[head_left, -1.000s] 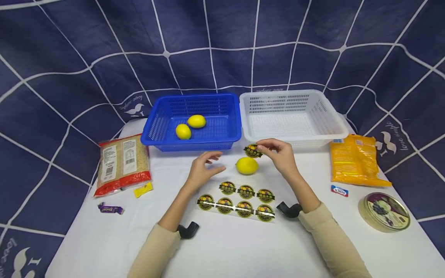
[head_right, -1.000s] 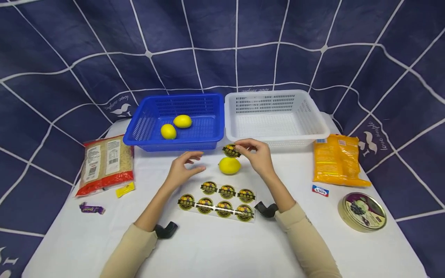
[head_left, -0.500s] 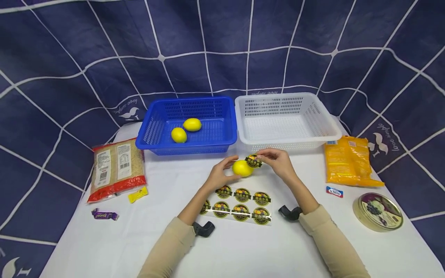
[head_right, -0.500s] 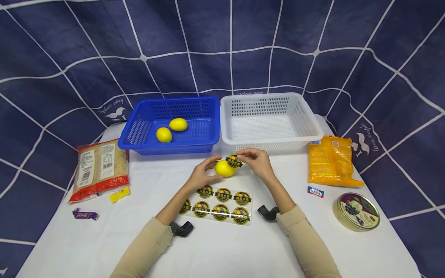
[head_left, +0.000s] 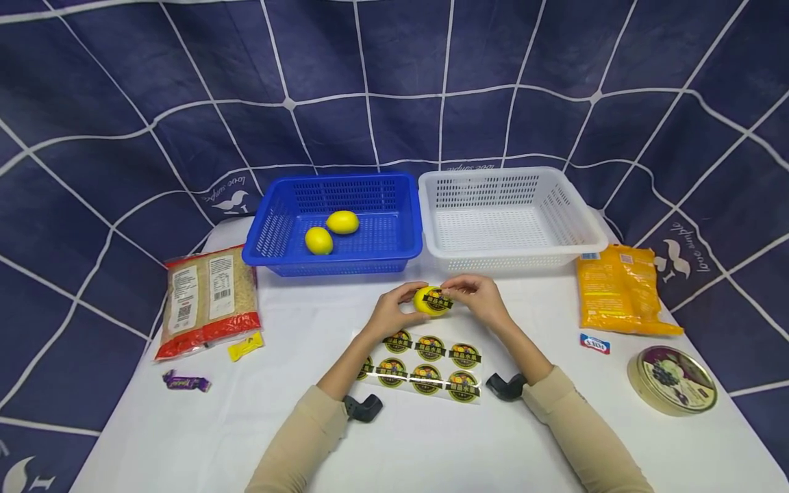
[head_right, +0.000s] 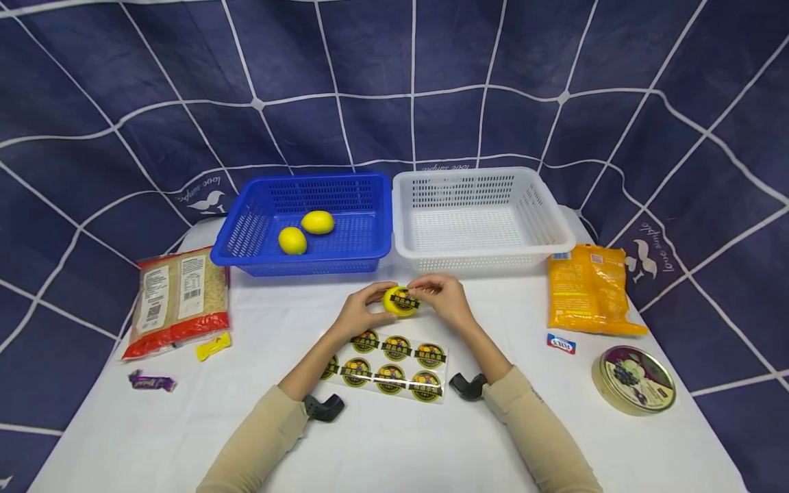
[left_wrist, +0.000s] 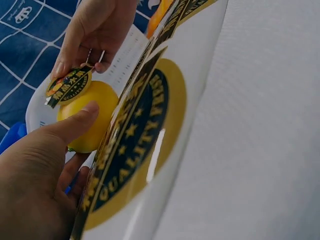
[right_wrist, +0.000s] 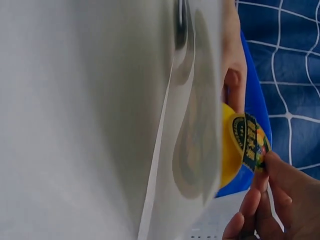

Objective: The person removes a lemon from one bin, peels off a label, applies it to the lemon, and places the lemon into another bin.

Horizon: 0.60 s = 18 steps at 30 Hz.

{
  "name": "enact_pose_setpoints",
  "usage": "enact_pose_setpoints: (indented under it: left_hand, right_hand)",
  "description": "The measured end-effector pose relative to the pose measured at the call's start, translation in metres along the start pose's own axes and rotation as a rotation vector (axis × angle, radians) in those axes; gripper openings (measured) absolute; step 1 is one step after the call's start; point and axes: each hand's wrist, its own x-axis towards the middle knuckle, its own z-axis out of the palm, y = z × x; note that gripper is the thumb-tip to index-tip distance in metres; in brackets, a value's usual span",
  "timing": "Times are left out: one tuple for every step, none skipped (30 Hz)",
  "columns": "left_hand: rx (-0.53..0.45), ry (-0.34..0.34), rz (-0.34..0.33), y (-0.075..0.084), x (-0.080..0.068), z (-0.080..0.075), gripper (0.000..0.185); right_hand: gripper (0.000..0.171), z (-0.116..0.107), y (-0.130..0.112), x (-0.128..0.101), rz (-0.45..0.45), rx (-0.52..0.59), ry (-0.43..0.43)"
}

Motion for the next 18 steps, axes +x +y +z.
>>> enact_pose_setpoints:
  left_hand:
    - [-0.003,0.001,0.001,0.000,0.000,0.000,0.061]
    - [-0.006,0.003,0.002,0.000,0.000,0.000,0.061]
    - [-0.012,0.004,0.003,0.000,0.000,0.000,0.061]
    - [-0.016,0.005,0.004,-0.001,0.000,0.000,0.061]
    - [-0.021,0.006,0.008,-0.001,0.000,0.000,0.062]
    - [-0.027,0.005,0.013,-0.001,0.000,0.000,0.062]
    - [-0.033,0.006,0.017,-0.001,0.000,0.000,0.062]
    - [-0.039,0.006,0.022,-0.001,0.000,0.001,0.063]
    - [-0.044,0.006,0.027,-0.001,0.000,0.001,0.063]
    - [-0.047,0.007,0.032,-0.001,0.000,0.001,0.063]
    - [-0.049,0.008,0.036,-0.001,0.000,0.000,0.063]
    - [-0.050,0.009,0.040,-0.001,0.000,0.000,0.062]
    - [-0.046,0.010,0.041,-0.001,0.000,0.000,0.062]
    - [-0.042,0.012,0.044,-0.001,0.000,0.000,0.062]
    - [-0.039,0.012,0.046,-0.001,-0.001,0.000,0.061]
    - [-0.033,0.013,0.046,-0.001,-0.001,0.000,0.061]
    - [-0.029,0.012,0.046,-0.001,-0.001,0.001,0.061]
    - [-0.025,0.013,0.045,-0.001,-0.001,0.001,0.060]
  right_hand:
    - [0.015,0.001,0.005,0.001,-0.006,-0.019,0.004]
    - [0.014,0.003,0.010,0.002,-0.013,-0.034,0.011]
    - [0.014,0.004,0.015,0.003,-0.018,-0.043,0.020]
    - [0.015,0.005,0.020,0.004,-0.022,-0.053,0.028]
    - [0.015,0.006,0.022,0.005,-0.029,-0.063,0.036]
    - [0.015,0.008,0.024,0.005,-0.039,-0.072,0.046]
    - [0.015,0.009,0.026,0.005,-0.052,-0.075,0.056]
    - [0.015,0.010,0.027,0.005,-0.066,-0.077,0.067]
    - [0.014,0.011,0.028,0.005,-0.074,-0.081,0.076]
    - [0.013,0.011,0.028,0.005,-0.086,-0.087,0.086]
    - [0.012,0.012,0.028,0.005,-0.096,-0.094,0.093]
    - [0.011,0.013,0.028,0.005,-0.108,-0.102,0.100]
    - [0.010,0.013,0.028,0.005,-0.118,-0.110,0.104]
    - [0.009,0.014,0.028,0.004,-0.126,-0.121,0.109]
    - [0.008,0.014,0.028,0.004,-0.133,-0.131,0.113]
    - [0.008,0.014,0.028,0.004,-0.141,-0.141,0.117]
    - [0.007,0.015,0.028,0.004,-0.146,-0.152,0.122]
    - [0.007,0.015,0.028,0.003,-0.149,-0.162,0.127]
